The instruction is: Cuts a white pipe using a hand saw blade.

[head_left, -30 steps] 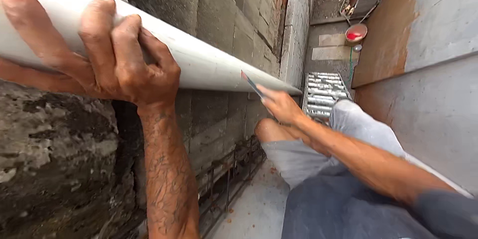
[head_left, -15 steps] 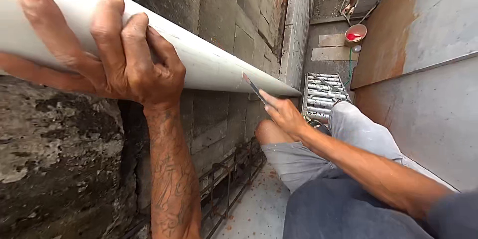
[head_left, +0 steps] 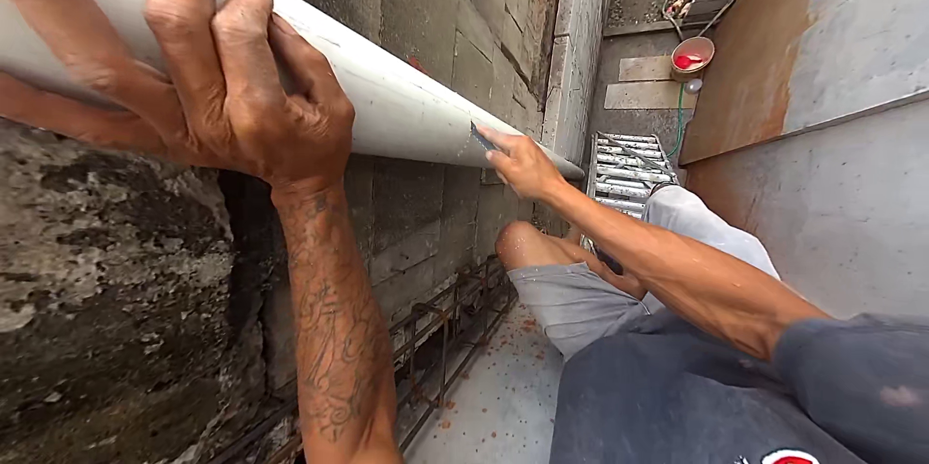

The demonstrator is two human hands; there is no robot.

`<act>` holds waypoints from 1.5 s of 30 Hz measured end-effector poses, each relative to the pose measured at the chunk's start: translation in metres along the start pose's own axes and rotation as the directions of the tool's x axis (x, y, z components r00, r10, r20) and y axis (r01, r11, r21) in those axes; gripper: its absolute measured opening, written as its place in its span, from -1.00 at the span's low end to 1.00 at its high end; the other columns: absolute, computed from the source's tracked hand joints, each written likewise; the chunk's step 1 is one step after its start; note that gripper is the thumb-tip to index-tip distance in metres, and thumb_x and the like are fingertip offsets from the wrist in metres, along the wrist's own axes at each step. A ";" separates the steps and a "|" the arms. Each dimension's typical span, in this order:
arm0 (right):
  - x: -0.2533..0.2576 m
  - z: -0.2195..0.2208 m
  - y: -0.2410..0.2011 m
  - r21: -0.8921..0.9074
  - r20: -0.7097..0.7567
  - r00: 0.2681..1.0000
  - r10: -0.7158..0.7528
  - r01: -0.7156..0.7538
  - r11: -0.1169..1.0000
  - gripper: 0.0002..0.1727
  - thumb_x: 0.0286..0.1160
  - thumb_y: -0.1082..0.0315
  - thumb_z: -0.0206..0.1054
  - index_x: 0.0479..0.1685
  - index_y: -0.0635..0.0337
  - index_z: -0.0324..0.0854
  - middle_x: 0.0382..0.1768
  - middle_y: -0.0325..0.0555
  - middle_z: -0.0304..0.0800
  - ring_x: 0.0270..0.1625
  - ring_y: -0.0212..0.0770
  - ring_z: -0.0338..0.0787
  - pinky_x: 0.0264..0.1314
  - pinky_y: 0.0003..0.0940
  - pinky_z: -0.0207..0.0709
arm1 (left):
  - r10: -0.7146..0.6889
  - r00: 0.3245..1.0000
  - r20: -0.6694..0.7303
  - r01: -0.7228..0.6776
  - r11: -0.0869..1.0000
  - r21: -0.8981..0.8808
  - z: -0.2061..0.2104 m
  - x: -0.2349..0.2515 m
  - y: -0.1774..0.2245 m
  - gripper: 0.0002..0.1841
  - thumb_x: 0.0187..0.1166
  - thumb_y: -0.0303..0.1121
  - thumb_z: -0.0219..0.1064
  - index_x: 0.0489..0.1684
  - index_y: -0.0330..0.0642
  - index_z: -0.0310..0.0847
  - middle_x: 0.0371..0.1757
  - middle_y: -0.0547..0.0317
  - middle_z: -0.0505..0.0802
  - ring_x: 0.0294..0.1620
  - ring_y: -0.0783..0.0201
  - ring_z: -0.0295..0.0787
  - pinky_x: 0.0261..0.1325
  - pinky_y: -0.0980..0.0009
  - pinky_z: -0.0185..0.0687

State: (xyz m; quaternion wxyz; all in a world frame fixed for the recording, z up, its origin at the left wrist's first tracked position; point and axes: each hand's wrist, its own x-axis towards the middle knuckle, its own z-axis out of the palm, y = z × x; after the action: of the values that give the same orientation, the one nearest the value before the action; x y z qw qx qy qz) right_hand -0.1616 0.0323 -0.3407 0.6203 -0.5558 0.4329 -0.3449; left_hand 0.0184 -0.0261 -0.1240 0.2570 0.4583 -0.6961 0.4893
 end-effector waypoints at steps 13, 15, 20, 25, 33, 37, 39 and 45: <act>-0.061 -0.014 0.003 -0.146 -0.051 0.999 0.017 -0.024 0.989 -0.48 0.79 0.35 0.08 0.72 0.03 0.44 -0.46 0.03 0.76 -0.53 -0.12 0.65 -0.32 -0.11 0.60 | 0.021 1.000 -0.004 -0.021 0.999 -0.024 0.000 0.001 0.000 -0.77 0.64 -0.16 0.25 0.01 0.27 0.87 0.34 0.41 0.84 0.70 -0.07 0.39 0.63 -0.42 -0.12; -0.016 -0.023 -0.004 -0.148 0.032 0.999 0.026 -0.022 0.989 -0.47 0.81 0.34 0.04 0.75 0.06 0.39 -0.40 0.08 0.76 -0.47 -0.05 0.67 -0.26 -0.03 0.62 | 0.029 0.999 -0.025 -0.029 1.000 -0.003 0.004 0.004 -0.001 -0.78 0.64 -0.14 0.25 -0.01 0.28 0.86 0.31 0.40 0.86 0.69 -0.09 0.41 0.62 -0.44 -0.14; -0.024 -0.034 -0.002 -0.205 0.043 0.996 -0.074 0.081 0.975 -0.47 0.77 0.36 0.05 0.72 0.10 0.43 -0.26 0.11 0.81 -0.38 -0.04 0.74 -0.19 0.00 0.65 | 0.025 1.000 -0.013 -0.025 0.999 -0.021 0.005 -0.002 -0.004 -0.76 0.64 -0.13 0.26 0.08 0.33 0.84 0.38 0.45 0.82 0.71 -0.03 0.40 0.63 -0.46 -0.16; -0.005 -0.035 -0.004 -0.153 0.106 0.994 -0.016 0.033 0.988 -0.46 0.77 0.35 0.04 0.73 0.13 0.39 -0.32 0.11 0.79 -0.42 -0.05 0.69 -0.19 -0.02 0.63 | 0.022 1.000 0.000 -0.022 0.999 -0.033 0.004 -0.006 -0.004 -0.77 0.61 -0.14 0.29 0.05 0.28 0.86 0.37 0.32 0.82 0.68 -0.09 0.42 0.61 -0.42 -0.09; -0.012 -0.034 0.003 -0.127 0.072 0.996 -0.046 0.055 0.990 -0.47 0.77 0.35 0.06 0.71 0.12 0.43 -0.33 0.10 0.79 -0.41 -0.06 0.70 -0.18 -0.01 0.61 | 0.019 1.000 -0.002 -0.019 0.999 -0.034 0.005 -0.006 -0.004 -0.77 0.63 -0.15 0.28 0.04 0.27 0.86 0.37 0.33 0.83 0.70 -0.09 0.40 0.62 -0.42 -0.08; -0.024 -0.027 0.005 -0.141 0.019 0.994 -0.109 0.111 0.984 -0.47 0.77 0.36 0.06 0.72 0.10 0.43 -0.32 0.08 0.79 -0.47 -0.09 0.69 -0.29 -0.05 0.64 | 0.022 1.000 0.011 -0.022 1.000 -0.017 0.003 -0.002 -0.004 -0.76 0.65 -0.15 0.26 0.08 0.31 0.84 0.39 0.39 0.81 0.70 -0.04 0.41 0.63 -0.43 -0.10; -0.043 -0.033 0.013 -0.149 -0.002 0.995 -0.098 0.097 0.984 -0.47 0.76 0.33 0.09 0.71 0.05 0.46 -0.46 0.00 0.73 -0.56 -0.17 0.61 -0.39 -0.13 0.59 | 0.026 1.000 -0.006 -0.026 1.000 -0.013 0.007 -0.002 -0.008 -0.76 0.63 -0.14 0.27 0.10 0.31 0.84 0.39 0.41 0.81 0.70 -0.03 0.41 0.63 -0.43 -0.11; -0.009 -0.024 0.004 -0.090 0.060 0.996 -0.071 0.076 0.993 -0.44 0.78 0.36 0.05 0.76 0.08 0.37 -0.32 0.09 0.78 -0.47 -0.08 0.66 -0.28 -0.04 0.62 | 0.026 1.000 -0.008 -0.026 0.999 -0.019 0.004 -0.002 -0.005 -0.77 0.64 -0.15 0.28 0.07 0.27 0.86 0.39 0.36 0.81 0.70 -0.04 0.41 0.63 -0.41 -0.08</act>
State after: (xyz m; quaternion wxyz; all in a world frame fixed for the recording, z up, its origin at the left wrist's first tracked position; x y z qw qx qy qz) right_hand -0.1872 0.0313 -0.3430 0.5930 -0.6087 0.4099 -0.3314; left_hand 0.0239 -0.0294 -0.1253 0.2576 0.4447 -0.7058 0.4875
